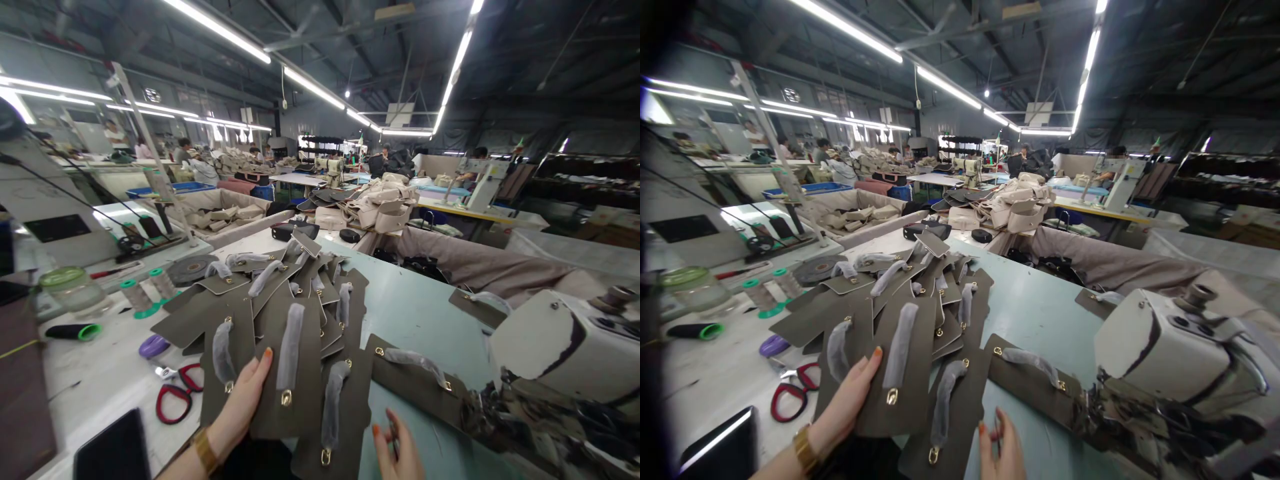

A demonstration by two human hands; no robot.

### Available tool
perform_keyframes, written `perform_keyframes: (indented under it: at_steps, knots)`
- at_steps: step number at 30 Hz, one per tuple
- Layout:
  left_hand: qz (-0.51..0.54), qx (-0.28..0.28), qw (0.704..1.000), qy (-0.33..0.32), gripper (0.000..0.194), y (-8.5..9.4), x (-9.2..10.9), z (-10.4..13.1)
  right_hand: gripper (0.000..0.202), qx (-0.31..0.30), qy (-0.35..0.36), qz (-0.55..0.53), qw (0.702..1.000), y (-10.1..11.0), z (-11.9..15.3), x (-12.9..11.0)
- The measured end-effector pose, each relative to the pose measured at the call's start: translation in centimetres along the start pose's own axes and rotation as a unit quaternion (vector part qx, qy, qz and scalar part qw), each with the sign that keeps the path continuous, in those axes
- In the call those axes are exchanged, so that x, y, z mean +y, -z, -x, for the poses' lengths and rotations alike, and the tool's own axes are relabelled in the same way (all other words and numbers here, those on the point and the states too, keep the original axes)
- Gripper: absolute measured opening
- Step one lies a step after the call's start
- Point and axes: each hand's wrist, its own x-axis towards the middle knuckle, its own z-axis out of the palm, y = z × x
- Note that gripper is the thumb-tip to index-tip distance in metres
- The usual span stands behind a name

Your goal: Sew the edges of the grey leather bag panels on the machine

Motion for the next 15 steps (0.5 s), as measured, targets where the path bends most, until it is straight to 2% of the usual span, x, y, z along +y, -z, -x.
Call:
perform_keyframes:
  at_steps: [1, 2, 4, 5, 7, 8, 9, 10, 11, 12, 13, 15]
  knots:
    - [0.003, -0.025, 0.999, 0.027, 0.044, -0.1, -1.3, 1.0, 0.065, 0.025, 0.021, 0.009, 0.999, -0.6, 0.4, -1.1]
    - [0.003, -0.047, 0.998, 0.040, 0.044, -0.3, -2.5, 1.9, 0.067, 0.018, 0.042, -0.006, 0.999, -1.4, 0.7, -2.2]
    - [-0.005, -0.080, 0.996, 0.045, 0.046, -0.7, -4.4, 3.2, 0.076, -0.031, 0.056, -0.059, 0.996, -3.7, 1.0, -4.3]
    - [-0.018, -0.087, 0.995, 0.036, 0.046, -0.8, -5.1, 3.6, 0.077, -0.060, 0.035, -0.086, 0.994, -4.7, 1.1, -5.1]
    - [-0.087, -0.071, 0.993, -0.020, 0.046, -0.1, -6.0, 3.6, 0.063, -0.116, 0.004, -0.144, 0.983, -6.2, 1.0, -6.0]
    - [-0.147, -0.028, 0.986, -0.073, 0.048, 0.7, -6.2, 3.3, 0.054, -0.142, 0.001, -0.167, 0.976, -6.5, 0.9, -6.0]
    - [-0.216, 0.038, 0.966, -0.136, 0.051, 1.9, -6.3, 2.8, 0.047, -0.156, 0.001, -0.181, 0.971, -6.6, 0.8, -5.7]
    - [-0.286, 0.129, 0.929, -0.194, 0.059, 3.3, -6.3, 2.1, 0.042, -0.158, 0.003, -0.187, 0.970, -6.4, 0.7, -5.3]
    - [-0.339, 0.237, 0.881, -0.230, 0.070, 4.8, -6.2, 1.3, 0.040, -0.149, 0.001, -0.186, 0.971, -6.2, 0.6, -4.7]
    - [-0.376, 0.319, 0.839, -0.230, 0.078, 6.3, -6.0, 0.4, 0.040, -0.135, -0.003, -0.183, 0.974, -5.9, 0.5, -4.2]
    - [-0.403, 0.347, 0.822, -0.204, 0.081, 7.6, -5.8, -0.5, 0.040, -0.125, -0.006, -0.180, 0.976, -5.7, 0.4, -3.7]
    - [-0.416, 0.327, 0.831, -0.169, 0.071, 9.1, -5.1, -1.9, 0.040, -0.124, 0.003, -0.175, 0.977, -5.6, 0.0, -3.2]
